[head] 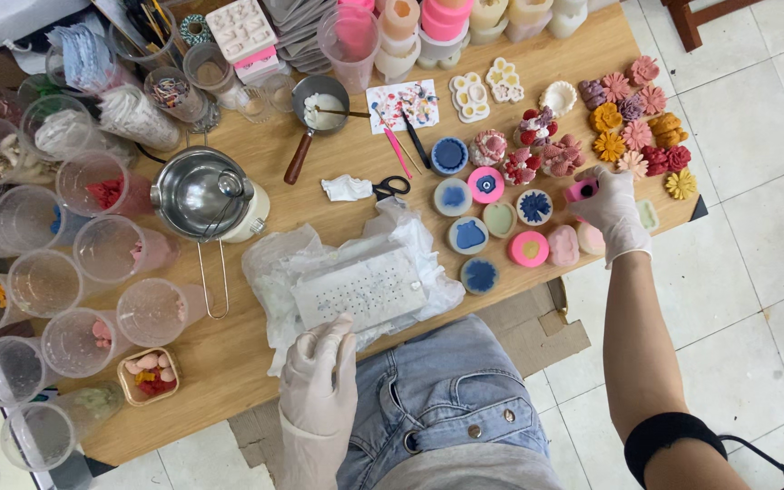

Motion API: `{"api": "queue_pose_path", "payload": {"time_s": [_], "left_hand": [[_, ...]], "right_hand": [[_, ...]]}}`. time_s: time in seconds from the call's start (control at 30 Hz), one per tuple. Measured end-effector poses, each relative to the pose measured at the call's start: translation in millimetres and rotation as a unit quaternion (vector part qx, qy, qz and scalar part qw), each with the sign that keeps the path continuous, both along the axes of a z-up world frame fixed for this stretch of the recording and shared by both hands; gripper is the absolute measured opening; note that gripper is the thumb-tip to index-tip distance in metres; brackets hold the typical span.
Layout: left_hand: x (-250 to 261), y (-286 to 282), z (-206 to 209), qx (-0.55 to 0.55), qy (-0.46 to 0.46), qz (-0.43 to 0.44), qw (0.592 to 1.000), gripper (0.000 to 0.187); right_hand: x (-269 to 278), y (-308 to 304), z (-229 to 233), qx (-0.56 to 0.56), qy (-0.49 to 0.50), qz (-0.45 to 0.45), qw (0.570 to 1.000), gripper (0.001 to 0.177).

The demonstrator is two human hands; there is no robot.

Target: The person arranges small decorative wax pieces in a pink silicone mold and then pours liquid wax from a small metal pitcher into the mold cavities.

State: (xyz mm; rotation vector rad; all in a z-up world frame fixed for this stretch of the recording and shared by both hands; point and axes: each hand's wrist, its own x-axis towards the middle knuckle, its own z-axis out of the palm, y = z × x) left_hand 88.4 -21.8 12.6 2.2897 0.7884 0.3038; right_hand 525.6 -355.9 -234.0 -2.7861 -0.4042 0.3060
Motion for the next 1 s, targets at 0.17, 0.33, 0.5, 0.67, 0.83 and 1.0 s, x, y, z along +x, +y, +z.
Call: {"api": "queue_pose_path", "payload": {"time_s": [0.17, 0.33, 0.5, 0.67, 0.83, 1.0], "left_hand": [[0, -1, -3, 0.003, -0.005, 0.004, 1.0, 0.026], [2, 1, -5, 0.012, 0.0, 0.001, 1.0, 0.025], [4, 0, -1, 0.006, 0.008, 0.002, 1.0, 0.026], [5, 0, 0, 0.009, 0.001, 0.004, 1.0, 0.026], [5, 1, -2, 0.006, 0.008, 0.007, 1.0, 0.026], [5, 1, -4, 0.008, 0.018, 0.013, 1.0, 0.025]], "right_hand": [[-1, 7, -15, 0.007, 0.002, -0.043, 0.999, 0.066], [6, 7, -25, 0.0, 0.018, -0.056, 0.998, 0.068], [14, 10, -29, -0.017, 0.03, -0.057, 0.998, 0.072], [16, 13, -32, -0.03, 0.043, -0.08, 0.995, 0.086], [18, 14, -36, -0.037, 0.024, -0.069, 0.997, 0.087], [18, 20, -37, -0.046, 0.036, -0.092, 0.994, 0.089]]}}
